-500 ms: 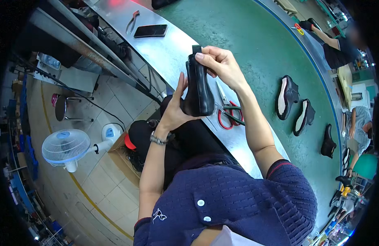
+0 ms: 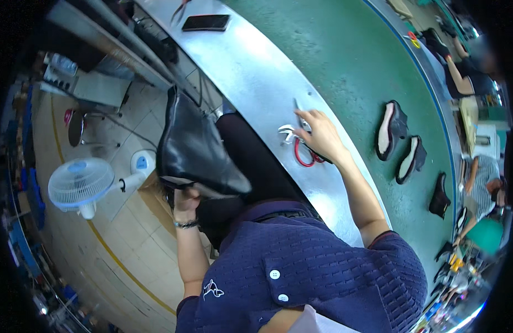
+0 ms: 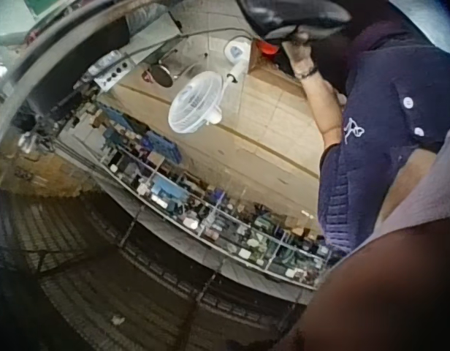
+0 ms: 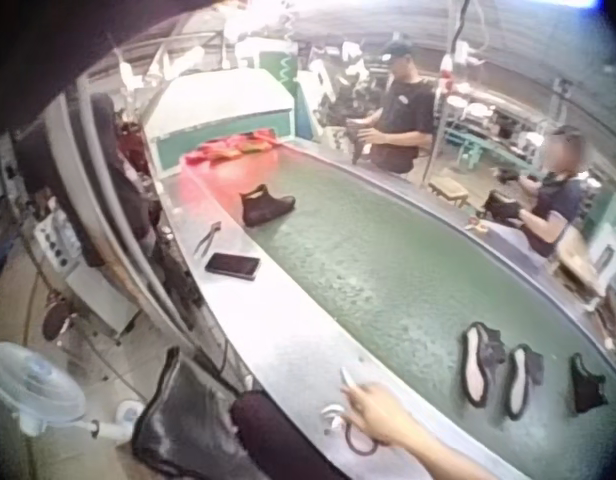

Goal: The recorder is refining the edges and components of a shoe upper using scissors and pliers at a manufacturing workbench.

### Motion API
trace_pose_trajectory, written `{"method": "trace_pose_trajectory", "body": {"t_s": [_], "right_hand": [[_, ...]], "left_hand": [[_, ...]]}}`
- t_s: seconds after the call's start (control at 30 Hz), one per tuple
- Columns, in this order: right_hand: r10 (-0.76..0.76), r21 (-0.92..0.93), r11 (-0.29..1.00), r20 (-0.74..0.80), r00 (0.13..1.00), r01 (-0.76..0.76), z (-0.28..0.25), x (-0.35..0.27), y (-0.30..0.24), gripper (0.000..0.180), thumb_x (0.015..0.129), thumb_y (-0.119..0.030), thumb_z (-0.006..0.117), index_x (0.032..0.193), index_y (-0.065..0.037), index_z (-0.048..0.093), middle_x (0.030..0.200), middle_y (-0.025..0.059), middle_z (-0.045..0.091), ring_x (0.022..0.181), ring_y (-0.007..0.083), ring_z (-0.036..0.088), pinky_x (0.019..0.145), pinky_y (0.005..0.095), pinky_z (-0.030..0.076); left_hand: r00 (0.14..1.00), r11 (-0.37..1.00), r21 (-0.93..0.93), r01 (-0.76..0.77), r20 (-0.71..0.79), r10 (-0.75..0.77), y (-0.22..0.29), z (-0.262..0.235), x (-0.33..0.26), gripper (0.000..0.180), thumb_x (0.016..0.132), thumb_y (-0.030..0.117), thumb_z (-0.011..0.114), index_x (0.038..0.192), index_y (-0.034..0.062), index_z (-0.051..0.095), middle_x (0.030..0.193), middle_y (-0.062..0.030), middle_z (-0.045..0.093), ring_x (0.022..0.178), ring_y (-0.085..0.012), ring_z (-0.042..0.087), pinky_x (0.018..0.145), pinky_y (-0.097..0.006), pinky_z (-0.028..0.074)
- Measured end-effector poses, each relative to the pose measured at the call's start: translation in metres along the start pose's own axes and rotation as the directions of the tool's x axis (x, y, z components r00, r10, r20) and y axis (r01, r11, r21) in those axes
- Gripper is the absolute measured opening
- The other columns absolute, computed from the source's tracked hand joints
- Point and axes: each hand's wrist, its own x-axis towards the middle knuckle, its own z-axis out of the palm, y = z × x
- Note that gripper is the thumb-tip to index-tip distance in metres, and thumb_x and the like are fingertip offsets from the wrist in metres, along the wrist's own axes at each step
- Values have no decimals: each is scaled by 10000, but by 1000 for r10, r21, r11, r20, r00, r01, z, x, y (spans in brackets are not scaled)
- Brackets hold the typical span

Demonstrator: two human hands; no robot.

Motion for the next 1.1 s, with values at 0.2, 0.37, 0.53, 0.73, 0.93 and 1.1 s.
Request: {"method": "trace_pose_trajectory", "body": {"t_s": [0.2,0.37,0.53,0.73,0.93,1.1], "right_hand": [[43,-119,992,-53,998,-49,50,-43,34,574,739,-231,765,1284,-252,586,1324,147,469,1178,318,513,952,458,428],[-60,-272,961,-34,998,48,40,-33,35,492,749,-217,748,1225,-205,623,1364,126,458,1088,319,567,892,414,485],[-48,-314,945,128,991,86,14,-27,23,432,770,-191,709,1190,-136,623,1067,119,643,977,253,619,809,380,492],[324,661,502,454,830,-557,-4,-15,-17,475,812,-190,720,1198,9,527,866,112,670,698,90,600,552,211,444],[-26,661,481,668,743,-577,-20,-2,-90,686,893,-165,645,1467,-49,287,850,145,694,563,137,623,387,162,327],[-169,632,477,748,642,-611,-13,14,-147,721,922,-74,566,1525,-73,170,988,196,682,779,191,675,509,196,466]], "left_hand": [[987,991,40,125,-107,-120,42,-46,-65,688,958,508,488,1427,19,363,1384,-161,496,1254,-309,499,1077,-434,396],[863,943,69,326,-430,-267,38,-26,-64,623,895,503,625,1277,24,514,1144,-93,627,1009,-192,624,882,-356,519],[873,910,35,414,-300,-385,41,13,-34,569,895,506,626,1239,58,556,1086,-55,646,941,-140,633,823,-312,524],[904,924,38,382,-225,-364,44,36,-6,590,896,540,604,1242,65,555,1097,-69,643,935,-149,645,834,-311,532],[894,918,116,380,-302,-331,20,40,9,793,870,579,617,1391,11,432,1329,-137,529,1238,-217,483,1070,-336,348],[940,803,549,232,-338,-40,21,28,8,856,891,556,598,1464,-13,311,1430,-181,426,1328,-256,390,1110,-356,289]]}}
